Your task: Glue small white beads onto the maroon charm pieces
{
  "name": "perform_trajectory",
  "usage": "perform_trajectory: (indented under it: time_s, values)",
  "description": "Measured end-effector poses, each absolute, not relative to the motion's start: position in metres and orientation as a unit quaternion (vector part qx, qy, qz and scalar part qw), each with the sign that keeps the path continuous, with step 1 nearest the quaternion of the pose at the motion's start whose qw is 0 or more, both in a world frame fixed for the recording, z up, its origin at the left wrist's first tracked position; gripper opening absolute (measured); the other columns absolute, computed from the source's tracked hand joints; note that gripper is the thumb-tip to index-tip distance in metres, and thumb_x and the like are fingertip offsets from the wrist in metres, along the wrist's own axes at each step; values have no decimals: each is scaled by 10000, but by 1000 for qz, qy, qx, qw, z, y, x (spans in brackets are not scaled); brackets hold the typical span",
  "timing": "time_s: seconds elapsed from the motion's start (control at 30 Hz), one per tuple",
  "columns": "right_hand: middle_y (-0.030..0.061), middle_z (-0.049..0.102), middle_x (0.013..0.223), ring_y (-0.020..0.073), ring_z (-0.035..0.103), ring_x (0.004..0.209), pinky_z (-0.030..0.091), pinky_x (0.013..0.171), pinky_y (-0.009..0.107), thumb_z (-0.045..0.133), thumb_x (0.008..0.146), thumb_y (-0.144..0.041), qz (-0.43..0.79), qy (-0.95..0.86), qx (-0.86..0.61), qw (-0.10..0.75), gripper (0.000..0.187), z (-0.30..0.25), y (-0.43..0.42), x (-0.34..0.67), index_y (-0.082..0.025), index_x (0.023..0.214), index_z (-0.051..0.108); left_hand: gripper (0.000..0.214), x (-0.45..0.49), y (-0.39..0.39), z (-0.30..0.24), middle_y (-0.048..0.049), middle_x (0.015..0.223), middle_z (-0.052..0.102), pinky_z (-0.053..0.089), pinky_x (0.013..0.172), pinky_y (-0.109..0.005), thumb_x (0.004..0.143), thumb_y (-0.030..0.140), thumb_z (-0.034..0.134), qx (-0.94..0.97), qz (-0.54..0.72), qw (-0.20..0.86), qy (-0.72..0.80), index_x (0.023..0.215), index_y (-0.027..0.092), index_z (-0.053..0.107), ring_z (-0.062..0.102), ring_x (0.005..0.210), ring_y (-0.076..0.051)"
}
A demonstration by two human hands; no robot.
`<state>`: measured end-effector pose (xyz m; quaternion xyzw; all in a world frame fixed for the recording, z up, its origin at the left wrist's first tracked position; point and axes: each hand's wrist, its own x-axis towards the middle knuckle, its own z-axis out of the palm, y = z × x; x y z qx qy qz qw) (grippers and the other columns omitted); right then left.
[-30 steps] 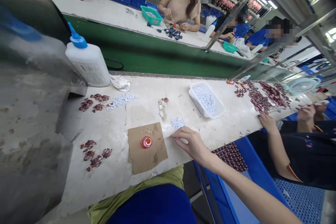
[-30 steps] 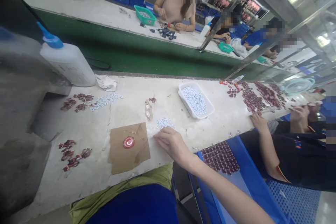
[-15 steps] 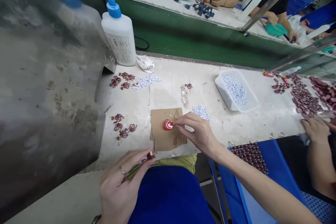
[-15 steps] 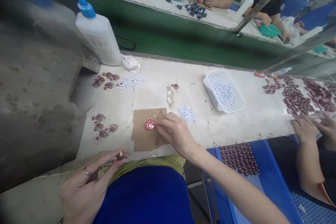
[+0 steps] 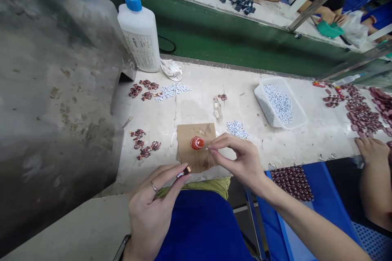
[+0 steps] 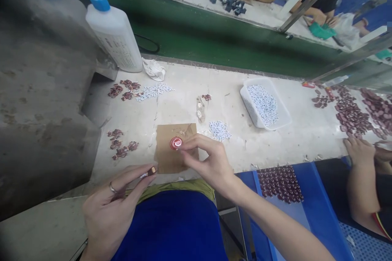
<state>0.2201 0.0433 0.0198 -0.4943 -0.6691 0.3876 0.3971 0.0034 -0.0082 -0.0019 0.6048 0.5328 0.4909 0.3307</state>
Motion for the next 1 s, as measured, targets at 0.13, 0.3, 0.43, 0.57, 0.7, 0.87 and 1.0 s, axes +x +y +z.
perform_trajectory:
  time_s: [0.13,0.3,0.43,0.57,0.7,0.87,1.0]
  values:
    - [25,787,944,206,751,911,625,800,404,732,900,-123,432,-648,-462,425,153,36,29,206,-260,961,761,400,10,-7,7,100,1066,753,593,934,-107,845,50,744,615,487,336,521,1126,335,723,727,941,-32]
    - [20,791,934,179,754,840,626,720,352,735,903,-102,442,-659,-441,421,180,41,25,201,-253,998,762,431,13,-6,9,97,1081,752,598,970,-131,851,36,731,605,489,366,510,1152,345,720,729,968,-41]
    - [22,787,938,180,750,840,635,716,347,720,922,-112,435,-672,-440,407,177,42,26,203,-257,1015,761,426,13,-6,9,94,1077,755,601,968,-129,848,43,738,605,487,365,514,1148,345,727,729,955,-41]
    - [45,774,977,183,753,835,644,669,328,668,973,-129,366,-742,-425,367,238,43,22,204,-270,1151,738,390,13,-7,8,107,1061,763,595,961,-104,842,62,753,600,494,350,523,1111,344,743,732,932,-32]
    - [77,778,1043,195,766,891,663,715,318,637,991,-107,255,-815,-396,338,307,45,20,208,-234,1264,693,394,14,-6,7,114,1074,766,606,958,-107,843,51,743,591,500,371,514,1103,346,750,743,938,-40]
    - [44,757,1054,189,754,899,675,759,337,719,944,-158,400,-726,-434,353,301,53,26,208,-284,1216,711,363,22,-6,8,120,1020,780,618,889,-83,844,100,759,533,509,425,526,1079,376,766,765,880,-53]
    - [27,754,1017,175,744,916,667,810,337,786,903,-200,504,-660,-447,333,218,60,33,203,-263,1109,758,390,25,-9,11,64,1029,783,642,876,-132,844,160,777,502,501,439,552,1188,330,708,774,899,-99]
